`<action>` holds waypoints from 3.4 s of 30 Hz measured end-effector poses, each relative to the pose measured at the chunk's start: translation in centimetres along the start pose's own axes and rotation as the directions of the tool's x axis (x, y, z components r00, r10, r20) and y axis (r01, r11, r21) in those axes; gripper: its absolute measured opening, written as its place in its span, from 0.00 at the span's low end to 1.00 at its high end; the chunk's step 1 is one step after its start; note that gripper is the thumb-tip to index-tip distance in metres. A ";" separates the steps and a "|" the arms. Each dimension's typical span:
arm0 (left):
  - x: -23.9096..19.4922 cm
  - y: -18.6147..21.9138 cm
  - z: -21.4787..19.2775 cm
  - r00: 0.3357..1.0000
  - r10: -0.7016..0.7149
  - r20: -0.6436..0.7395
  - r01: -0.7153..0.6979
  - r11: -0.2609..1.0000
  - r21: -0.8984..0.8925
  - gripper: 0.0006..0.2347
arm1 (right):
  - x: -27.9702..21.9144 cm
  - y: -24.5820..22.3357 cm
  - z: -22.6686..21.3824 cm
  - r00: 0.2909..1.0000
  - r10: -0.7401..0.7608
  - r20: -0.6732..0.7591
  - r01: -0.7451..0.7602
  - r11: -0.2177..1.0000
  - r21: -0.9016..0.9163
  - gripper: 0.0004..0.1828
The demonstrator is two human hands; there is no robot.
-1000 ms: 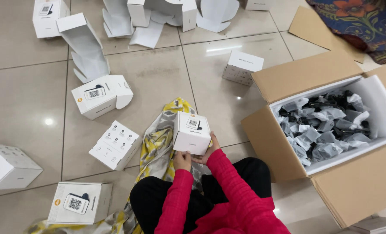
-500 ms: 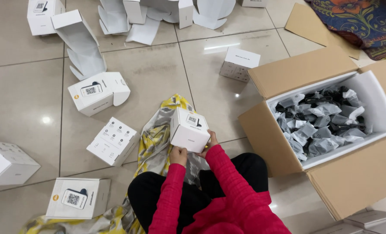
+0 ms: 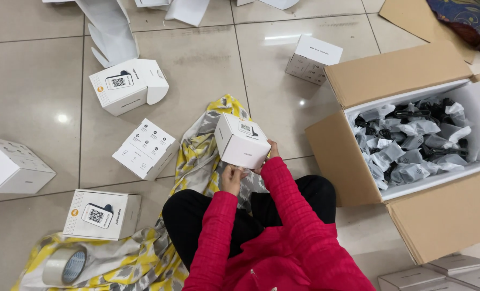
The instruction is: The person is unpacking electronic components from a large shipping box and placing them into individual retail boxes while organizing items on the floor.
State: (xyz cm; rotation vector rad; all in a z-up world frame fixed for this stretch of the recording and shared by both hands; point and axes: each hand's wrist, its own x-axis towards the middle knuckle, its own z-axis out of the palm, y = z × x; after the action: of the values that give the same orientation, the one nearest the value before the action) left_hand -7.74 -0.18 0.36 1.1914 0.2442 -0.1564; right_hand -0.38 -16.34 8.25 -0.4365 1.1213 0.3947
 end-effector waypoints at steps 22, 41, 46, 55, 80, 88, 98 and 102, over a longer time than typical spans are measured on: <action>0.9 3.7 3.1 0.928 -0.266 -0.262 0.118 0.875 -0.469 0.15 | -3.2 1.6 -0.3 0.999 -0.015 0.039 0.013 0.999 0.052 0.56; 1.0 10.2 6.7 0.883 -0.452 0.126 0.468 0.832 -0.297 0.18 | 3.7 1.9 -7.0 0.834 -0.486 0.262 0.523 0.848 -0.090 0.34; 2.5 10.8 7.2 0.843 -0.489 0.226 0.537 0.729 -0.424 0.25 | 14.3 2.9 -10.7 0.719 -0.640 0.271 0.690 0.705 -0.164 0.39; -1.4 11.2 8.0 0.804 -0.538 0.252 0.591 0.768 -0.247 0.23 | 20.8 5.0 -9.3 0.645 -0.722 0.250 0.727 0.681 0.091 0.43; 15.6 20.6 7.8 0.973 0.020 0.229 -0.171 -0.605 0.778 0.30 | 0.8 2.6 -5.0 0.561 -0.723 0.403 0.323 -0.257 -0.911 0.59; 20.0 16.7 6.8 0.970 -0.210 0.123 -0.222 -0.555 0.802 0.33 | 5.0 1.5 -8.0 0.495 -0.678 0.543 0.477 -0.310 -0.822 0.65; 11.1 10.8 10.4 0.793 -0.494 0.358 -0.561 -0.359 0.746 0.37 | 0.9 1.2 -7.9 0.396 -0.681 0.616 0.659 -0.257 -0.707 0.83; 10.1 7.7 9.7 0.833 -0.484 0.267 -0.489 -0.420 0.764 0.38 | -0.2 1.8 -6.3 0.353 -0.593 0.724 0.606 -0.444 -0.660 0.83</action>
State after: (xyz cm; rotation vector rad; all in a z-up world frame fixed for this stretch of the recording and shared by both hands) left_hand 4.88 -6.31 7.94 3.0268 -0.8116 -0.9480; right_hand -6.22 -18.16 5.91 -2.3072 0.1001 -0.0747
